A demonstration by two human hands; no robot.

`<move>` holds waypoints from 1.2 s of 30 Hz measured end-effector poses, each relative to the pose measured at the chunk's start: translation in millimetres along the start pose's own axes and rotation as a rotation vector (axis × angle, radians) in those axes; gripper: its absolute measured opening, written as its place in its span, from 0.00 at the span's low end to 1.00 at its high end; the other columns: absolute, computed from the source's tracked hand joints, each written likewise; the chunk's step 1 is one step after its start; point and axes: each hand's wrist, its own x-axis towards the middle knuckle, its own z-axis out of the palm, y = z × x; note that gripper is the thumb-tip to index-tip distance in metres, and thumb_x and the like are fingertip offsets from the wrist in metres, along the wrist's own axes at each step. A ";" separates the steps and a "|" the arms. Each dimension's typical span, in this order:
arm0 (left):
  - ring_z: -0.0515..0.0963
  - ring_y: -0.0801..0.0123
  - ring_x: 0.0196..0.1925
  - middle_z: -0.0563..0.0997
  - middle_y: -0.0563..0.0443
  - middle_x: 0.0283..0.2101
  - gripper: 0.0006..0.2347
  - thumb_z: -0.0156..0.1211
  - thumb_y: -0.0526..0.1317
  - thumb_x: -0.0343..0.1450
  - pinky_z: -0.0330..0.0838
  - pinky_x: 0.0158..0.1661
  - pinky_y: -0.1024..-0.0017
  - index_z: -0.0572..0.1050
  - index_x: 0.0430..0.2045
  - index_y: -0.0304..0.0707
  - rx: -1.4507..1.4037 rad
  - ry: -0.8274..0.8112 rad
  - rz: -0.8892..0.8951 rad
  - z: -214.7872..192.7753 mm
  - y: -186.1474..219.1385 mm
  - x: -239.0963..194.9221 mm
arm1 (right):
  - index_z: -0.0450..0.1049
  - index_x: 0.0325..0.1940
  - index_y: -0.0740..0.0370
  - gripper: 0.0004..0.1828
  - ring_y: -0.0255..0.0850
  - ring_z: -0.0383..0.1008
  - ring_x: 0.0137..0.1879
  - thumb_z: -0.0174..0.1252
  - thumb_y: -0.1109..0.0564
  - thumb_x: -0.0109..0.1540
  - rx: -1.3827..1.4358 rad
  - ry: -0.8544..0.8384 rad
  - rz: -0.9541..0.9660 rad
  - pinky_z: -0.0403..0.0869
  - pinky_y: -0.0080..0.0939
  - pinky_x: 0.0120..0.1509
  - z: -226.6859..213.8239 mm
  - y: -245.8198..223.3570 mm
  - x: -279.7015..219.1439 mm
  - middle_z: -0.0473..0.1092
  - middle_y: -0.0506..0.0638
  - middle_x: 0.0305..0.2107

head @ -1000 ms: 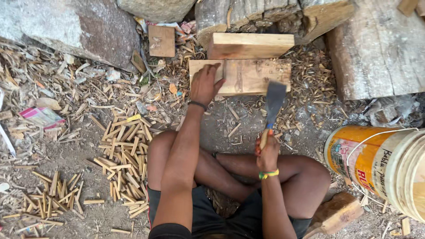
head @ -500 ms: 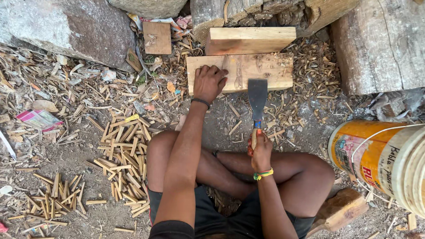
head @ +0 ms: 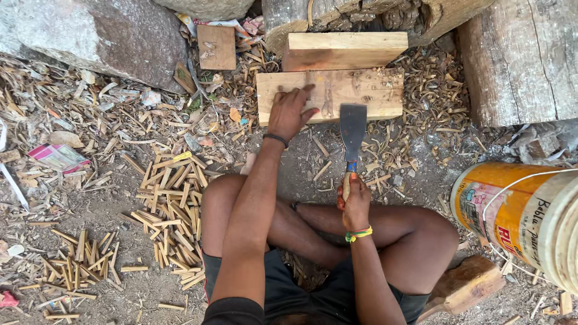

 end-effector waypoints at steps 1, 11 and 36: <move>0.78 0.60 0.44 0.78 0.49 0.40 0.23 0.65 0.48 0.71 0.64 0.52 0.59 0.73 0.59 0.42 0.015 0.037 0.012 -1.4 -3.5 -0.1 | 0.69 0.37 0.59 0.18 0.29 0.58 0.17 0.48 0.43 0.71 -0.002 0.002 0.005 0.56 0.31 0.18 -0.7 0.1 0.6 0.65 0.46 0.20; 0.78 0.58 0.44 0.79 0.50 0.38 0.13 0.66 0.46 0.70 0.63 0.50 0.58 0.79 0.47 0.49 0.187 0.105 0.090 -7.7 2.3 2.8 | 0.69 0.39 0.61 0.17 0.30 0.58 0.17 0.48 0.44 0.70 -0.008 0.009 0.007 0.56 0.31 0.17 -4.0 9.0 6.8 0.65 0.47 0.20; 0.79 0.61 0.39 0.80 0.49 0.39 0.30 0.68 0.49 0.71 0.64 0.49 0.60 0.63 0.69 0.50 0.182 0.023 -0.085 10.3 -2.5 18.4 | 0.69 0.40 0.61 0.20 0.30 0.58 0.18 0.49 0.42 0.70 -0.023 -0.018 0.023 0.56 0.31 0.19 -6.6 3.3 10.7 0.66 0.47 0.21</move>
